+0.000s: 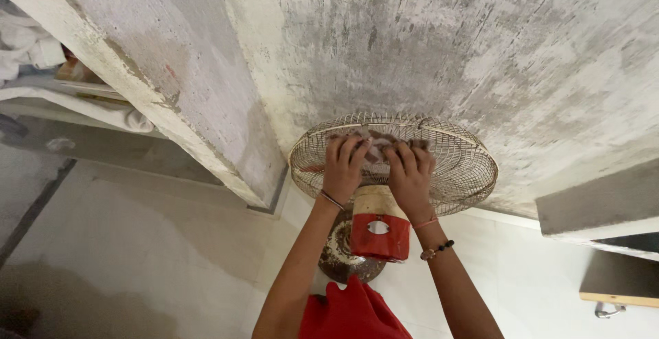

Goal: The person stands on a tiled floor and wipes the wire mesh cage of a ceiling-mounted fan using a cloth. They systematically clean the exterior surface of the fan's protective cage, moving around the perimeter to cover different sections.

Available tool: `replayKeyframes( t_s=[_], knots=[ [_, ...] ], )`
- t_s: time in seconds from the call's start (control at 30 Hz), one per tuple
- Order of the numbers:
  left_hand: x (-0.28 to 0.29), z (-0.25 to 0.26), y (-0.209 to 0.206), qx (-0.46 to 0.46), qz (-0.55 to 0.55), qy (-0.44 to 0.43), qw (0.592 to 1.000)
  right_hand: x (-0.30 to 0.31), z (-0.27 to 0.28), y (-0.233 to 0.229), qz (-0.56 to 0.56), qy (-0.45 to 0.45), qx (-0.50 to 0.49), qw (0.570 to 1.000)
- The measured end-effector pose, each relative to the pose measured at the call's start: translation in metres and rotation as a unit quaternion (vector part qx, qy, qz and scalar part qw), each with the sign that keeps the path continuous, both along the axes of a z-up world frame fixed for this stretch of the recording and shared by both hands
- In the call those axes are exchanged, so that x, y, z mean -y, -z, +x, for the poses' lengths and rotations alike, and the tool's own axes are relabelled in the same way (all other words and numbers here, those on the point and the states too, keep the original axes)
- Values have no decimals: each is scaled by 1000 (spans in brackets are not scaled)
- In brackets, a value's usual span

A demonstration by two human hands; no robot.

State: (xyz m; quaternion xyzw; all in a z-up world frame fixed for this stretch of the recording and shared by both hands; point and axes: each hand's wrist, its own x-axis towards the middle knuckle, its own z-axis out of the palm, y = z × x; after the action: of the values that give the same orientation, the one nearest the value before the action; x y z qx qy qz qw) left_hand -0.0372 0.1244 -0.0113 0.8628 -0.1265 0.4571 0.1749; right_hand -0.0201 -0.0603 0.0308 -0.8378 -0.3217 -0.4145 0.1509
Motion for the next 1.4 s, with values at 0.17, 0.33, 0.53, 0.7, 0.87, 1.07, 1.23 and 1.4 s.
replayKeyframes(
  t_s=[0.17, 0.33, 0.53, 0.7, 0.87, 1.07, 1.23, 1.4],
  knots=[
    [-5, -1, 25, 14, 37, 22, 999, 10, -6, 32, -1, -25, -13, 1000],
    [-5, -21, 24, 21, 82, 31, 996, 13, -12, 40, 5, -36, -29, 999],
    [-6, -23, 5, -4, 21, 43, 999, 5, -20, 10, 22, -36, -37, 998],
    [-33, -15, -25, 8, -52, -24, 998, -31, -15, -34, 15, -77, -8, 997],
    [-60, -22, -37, -59, -58, -30, 996, -66, -5, -58, -54, -24, 9, 998],
    [-50, -35, 13, -65, -50, -49, 995, -44, -5, -14, -74, -59, 18, 995],
    [-47, -46, 45, -56, 14, -18, 998, -18, -11, 25, -122, -90, -12, 988],
    [-49, -46, 57, -70, 26, -15, 997, -11, -16, 29, -137, -82, -4, 987]
  ],
)
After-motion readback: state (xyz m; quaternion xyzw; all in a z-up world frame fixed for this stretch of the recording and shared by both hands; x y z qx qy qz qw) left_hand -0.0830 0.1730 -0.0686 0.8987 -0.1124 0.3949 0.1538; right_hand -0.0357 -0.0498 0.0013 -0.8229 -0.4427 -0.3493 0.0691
